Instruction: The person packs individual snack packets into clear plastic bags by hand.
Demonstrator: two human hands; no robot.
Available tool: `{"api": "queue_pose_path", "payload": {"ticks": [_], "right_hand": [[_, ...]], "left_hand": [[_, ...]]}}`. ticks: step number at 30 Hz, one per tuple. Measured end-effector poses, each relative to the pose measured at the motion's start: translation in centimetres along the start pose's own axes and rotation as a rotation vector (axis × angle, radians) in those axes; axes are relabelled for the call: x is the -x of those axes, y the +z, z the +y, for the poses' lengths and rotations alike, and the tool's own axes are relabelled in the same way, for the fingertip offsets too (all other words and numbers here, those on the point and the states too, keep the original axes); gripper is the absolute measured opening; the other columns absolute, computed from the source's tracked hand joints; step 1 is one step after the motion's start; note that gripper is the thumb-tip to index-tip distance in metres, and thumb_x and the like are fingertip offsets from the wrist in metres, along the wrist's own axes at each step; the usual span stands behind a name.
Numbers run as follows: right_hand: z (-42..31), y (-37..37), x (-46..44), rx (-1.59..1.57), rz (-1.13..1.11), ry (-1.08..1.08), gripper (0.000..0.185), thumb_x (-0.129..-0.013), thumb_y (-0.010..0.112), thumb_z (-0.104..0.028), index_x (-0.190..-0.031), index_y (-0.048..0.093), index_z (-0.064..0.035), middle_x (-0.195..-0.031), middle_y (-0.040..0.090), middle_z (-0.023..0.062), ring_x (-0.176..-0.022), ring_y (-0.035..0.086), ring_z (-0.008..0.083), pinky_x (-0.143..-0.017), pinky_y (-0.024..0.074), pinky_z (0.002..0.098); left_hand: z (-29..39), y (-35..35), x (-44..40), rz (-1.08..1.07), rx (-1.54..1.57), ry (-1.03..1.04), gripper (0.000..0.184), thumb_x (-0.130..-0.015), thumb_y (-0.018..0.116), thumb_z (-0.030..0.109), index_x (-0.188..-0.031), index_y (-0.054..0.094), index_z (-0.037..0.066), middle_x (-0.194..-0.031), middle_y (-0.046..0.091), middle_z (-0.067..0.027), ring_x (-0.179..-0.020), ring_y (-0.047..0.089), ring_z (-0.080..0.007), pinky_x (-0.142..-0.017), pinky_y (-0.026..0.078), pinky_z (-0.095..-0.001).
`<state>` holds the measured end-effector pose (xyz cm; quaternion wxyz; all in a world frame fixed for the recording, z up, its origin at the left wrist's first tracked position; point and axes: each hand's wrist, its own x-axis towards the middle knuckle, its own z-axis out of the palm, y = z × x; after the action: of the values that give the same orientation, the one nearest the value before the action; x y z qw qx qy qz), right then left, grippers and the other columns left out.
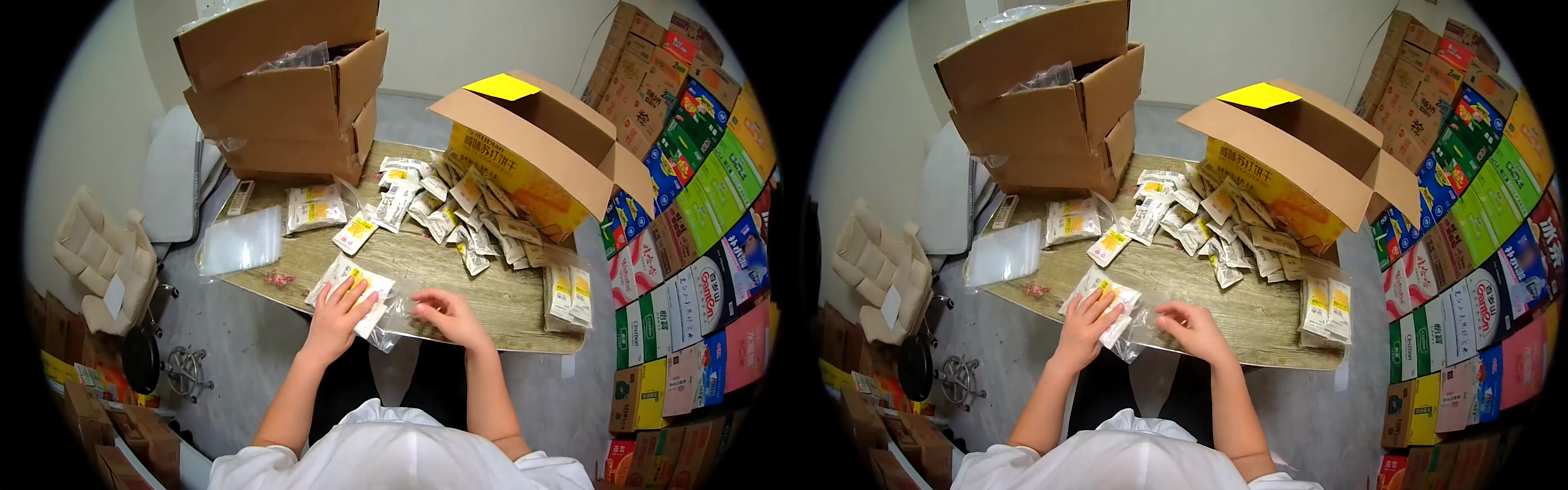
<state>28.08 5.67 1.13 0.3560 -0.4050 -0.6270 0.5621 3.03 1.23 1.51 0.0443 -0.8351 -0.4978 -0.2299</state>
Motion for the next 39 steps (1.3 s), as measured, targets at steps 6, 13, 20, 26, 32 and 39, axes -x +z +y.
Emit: {"api": "queue_pose_path", "payload": {"ticks": [6, 13, 20, 26, 32, 39], "right_hand": [[-2.0, -1.7, 0.6, -0.24, 0.21, -0.018, 0.016, -0.09, 0.061, -0.015, -0.099, 0.065, -0.0023, -0.081, 0.066, 0.003, -0.071, 0.057, 0.0064, -0.06, 0.0438, 0.0209], [-3.4, -0.8, 0.7, -0.343, 0.244, -0.108, 0.019, -0.092, 0.059, -0.017, -0.103, 0.063, -0.0023, -0.09, 0.067, 0.0039, -0.077, 0.057, 0.0069, -0.066, 0.0429, 0.0205], [-5.2, 0.5, 0.5, -0.381, 0.299, -0.229, 0.024, -0.093, 0.058, -0.02, -0.103, 0.064, 0.0011, -0.094, 0.065, 0.0034, -0.084, 0.056, 0.0096, -0.077, 0.0429, 0.0239], [-5.0, 0.1, 0.6, -0.366, 0.384, -0.335, 0.014, -0.092, 0.058, -0.011, -0.093, 0.065, 0.0012, -0.092, 0.063, 0.0038, -0.082, 0.056, 0.0088, -0.074, 0.0434, 0.022], [-5.8, 0.4, 1.1, -0.321, 0.467, -0.466, 0.008, -0.09, 0.06, -0.004, -0.088, 0.065, 0.0022, -0.088, 0.06, 0.0044, -0.075, 0.055, 0.0089, -0.068, 0.0429, 0.0215], [-6.8, 0.9, 1.8, -0.316, 0.547, -0.535, 0.008, -0.09, 0.058, -0.003, -0.085, 0.061, 0.0018, -0.085, 0.057, 0.0032, -0.062, 0.051, 0.0065, -0.057, 0.0401, 0.0194]], "left_hand": [[0.2, -2.2, -0.8, 0.334, 0.511, -0.149, 0.04, -0.076, 0.055, -0.003, -0.115, 0.062, 0.004, -0.111, 0.066, -0.0126, -0.106, 0.061, -0.0272, -0.092, 0.045, -0.0363], [4.0, -2.1, -1.5, 0.311, 1.575, -0.467, 0.035, -0.099, 0.046, 0.02, -0.121, 0.052, -0.006, -0.114, 0.062, -0.0145, -0.104, 0.061, -0.0223, -0.092, 0.046, -0.0334], [6.6, -0.3, -1.9, 0.242, 1.929, -0.592, 0.039, -0.1, 0.042, 0.027, -0.124, 0.047, -0.003, -0.116, 0.06, -0.0161, -0.106, 0.06, -0.0235, -0.091, 0.048, -0.0367], [6.9, -0.1, -1.8, 0.177, 1.88, -0.557, 0.047, -0.101, 0.036, 0.036, -0.124, 0.046, -0.003, -0.119, 0.058, -0.0161, -0.107, 0.06, -0.0248, -0.091, 0.049, -0.0383], [6.6, 0.4, -1.5, 0.198, 1.917, -0.617, 0.058, -0.1, 0.033, 0.045, -0.124, 0.047, -0.006, -0.119, 0.058, -0.0166, -0.111, 0.057, -0.0248, -0.096, 0.044, -0.0375], [6.0, 0.2, -2.2, 0.2, 1.652, -0.259, 0.061, -0.098, 0.036, 0.046, -0.127, 0.048, -0.007, -0.118, 0.059, -0.0183, -0.111, 0.057, -0.0268, -0.098, 0.041, -0.0396]]}}
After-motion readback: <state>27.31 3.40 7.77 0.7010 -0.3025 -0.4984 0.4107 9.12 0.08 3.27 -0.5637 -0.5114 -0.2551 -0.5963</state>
